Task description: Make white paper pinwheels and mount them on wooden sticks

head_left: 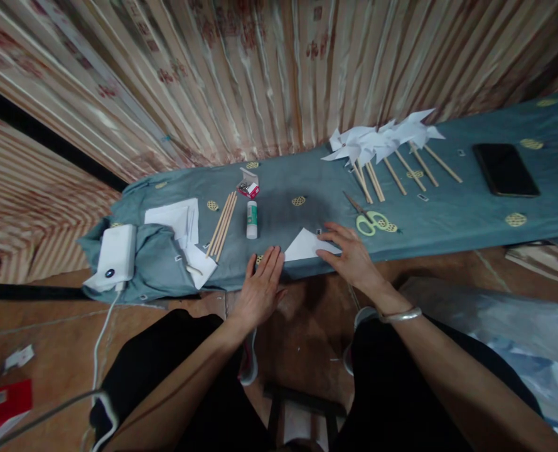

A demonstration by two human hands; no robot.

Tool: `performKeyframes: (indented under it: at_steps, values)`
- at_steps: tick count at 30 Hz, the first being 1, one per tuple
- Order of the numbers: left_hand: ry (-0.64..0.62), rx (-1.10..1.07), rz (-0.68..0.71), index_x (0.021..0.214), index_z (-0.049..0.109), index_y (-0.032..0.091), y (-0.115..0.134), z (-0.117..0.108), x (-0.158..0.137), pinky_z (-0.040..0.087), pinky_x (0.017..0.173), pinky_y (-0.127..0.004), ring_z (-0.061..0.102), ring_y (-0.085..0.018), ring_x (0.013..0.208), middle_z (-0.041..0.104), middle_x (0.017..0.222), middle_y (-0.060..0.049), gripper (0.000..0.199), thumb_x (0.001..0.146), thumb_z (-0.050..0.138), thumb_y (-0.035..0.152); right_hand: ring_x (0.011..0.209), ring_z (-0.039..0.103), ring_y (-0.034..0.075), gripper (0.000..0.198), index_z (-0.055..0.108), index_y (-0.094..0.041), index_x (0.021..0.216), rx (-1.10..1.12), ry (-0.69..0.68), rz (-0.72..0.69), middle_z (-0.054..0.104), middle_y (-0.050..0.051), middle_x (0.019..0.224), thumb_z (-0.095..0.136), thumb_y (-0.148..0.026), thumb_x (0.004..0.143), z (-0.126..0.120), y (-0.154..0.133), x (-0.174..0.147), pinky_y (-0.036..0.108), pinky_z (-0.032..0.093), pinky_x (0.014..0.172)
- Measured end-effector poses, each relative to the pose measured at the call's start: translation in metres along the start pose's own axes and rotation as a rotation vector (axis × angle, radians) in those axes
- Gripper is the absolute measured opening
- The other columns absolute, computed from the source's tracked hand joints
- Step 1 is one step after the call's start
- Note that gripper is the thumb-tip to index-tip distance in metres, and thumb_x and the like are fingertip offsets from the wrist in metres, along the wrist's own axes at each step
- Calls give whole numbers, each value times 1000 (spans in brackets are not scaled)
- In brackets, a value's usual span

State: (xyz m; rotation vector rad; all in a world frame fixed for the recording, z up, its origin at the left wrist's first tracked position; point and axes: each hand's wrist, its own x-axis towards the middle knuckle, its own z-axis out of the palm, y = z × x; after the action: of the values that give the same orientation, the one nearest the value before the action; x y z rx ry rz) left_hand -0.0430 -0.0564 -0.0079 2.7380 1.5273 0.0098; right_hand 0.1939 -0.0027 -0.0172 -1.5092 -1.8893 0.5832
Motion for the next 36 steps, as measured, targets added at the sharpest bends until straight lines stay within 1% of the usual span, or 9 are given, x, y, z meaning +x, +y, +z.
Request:
performKeyframes:
  at_steps: [2, 5, 6, 9, 11, 17, 24, 30, 36]
  values:
    - [0, 8, 0, 148, 24, 6, -1, 2, -1, 18, 117, -52, 22, -29, 146, 26, 156, -18, 72, 90, 53, 35, 121, 53, 30, 24, 68, -22, 98, 28, 25, 28, 59, 10, 131, 66, -30, 76, 0, 1, 1, 51, 40, 104]
    - [6, 14, -4, 149, 22, 6, -1, 5, -2, 17, 118, -51, 20, -28, 147, 24, 157, -17, 72, 90, 52, 35, 124, 51, 30, 35, 65, -21, 107, 47, 51, 44, 58, 12, 132, 67, -33, 75, 0, 1, 2, 51, 38, 106]
    - [9, 14, -6, 149, 22, 7, 0, 5, -2, 16, 118, -51, 19, -28, 147, 24, 158, -17, 72, 90, 52, 35, 124, 51, 30, 35, 65, -21, 107, 51, 48, 40, 58, 13, 132, 68, -34, 75, -1, 1, 2, 50, 38, 106]
    - [10, 9, -16, 149, 22, 6, 0, 6, -2, 16, 118, -51, 20, -28, 147, 24, 157, -17, 72, 90, 51, 34, 123, 53, 30, 26, 68, -22, 95, 52, 39, 32, 57, 13, 133, 69, -37, 74, -1, 0, 3, 49, 38, 105]
    - [10, 6, -22, 148, 23, 6, 1, 6, -2, 16, 118, -51, 20, -28, 147, 25, 157, -18, 72, 90, 52, 34, 122, 53, 30, 24, 68, -22, 91, 53, 48, 38, 58, 14, 132, 70, -38, 73, -1, -1, 3, 49, 38, 105]
    - [29, 3, -26, 149, 22, 6, 2, 5, -2, 17, 118, -51, 20, -28, 147, 26, 156, -20, 74, 88, 54, 33, 123, 53, 30, 26, 68, -22, 91, 71, 38, 21, 57, 13, 132, 71, -38, 72, 0, 0, 2, 51, 37, 105]
    - [44, 32, -30, 149, 20, 5, 3, 8, -3, 15, 118, -51, 18, -28, 147, 25, 156, -20, 75, 88, 53, 34, 122, 54, 29, 17, 68, -24, 89, 117, 67, 24, 60, 10, 130, 66, -36, 77, -4, -3, -3, 51, 38, 105]
    - [30, 41, -45, 149, 22, 5, 5, 8, -2, 17, 117, -52, 19, -29, 147, 25, 156, -21, 73, 88, 53, 32, 119, 55, 28, 20, 69, -23, 95, 98, 52, 0, 61, 11, 127, 63, -34, 79, -6, -3, -4, 49, 39, 104]
    - [27, 36, -50, 148, 22, 4, 6, 8, -1, 16, 118, -52, 19, -29, 147, 24, 157, -20, 75, 88, 54, 34, 119, 56, 28, 19, 69, -23, 95, 83, 48, -10, 61, 10, 129, 63, -32, 80, -4, -3, -4, 50, 39, 104]
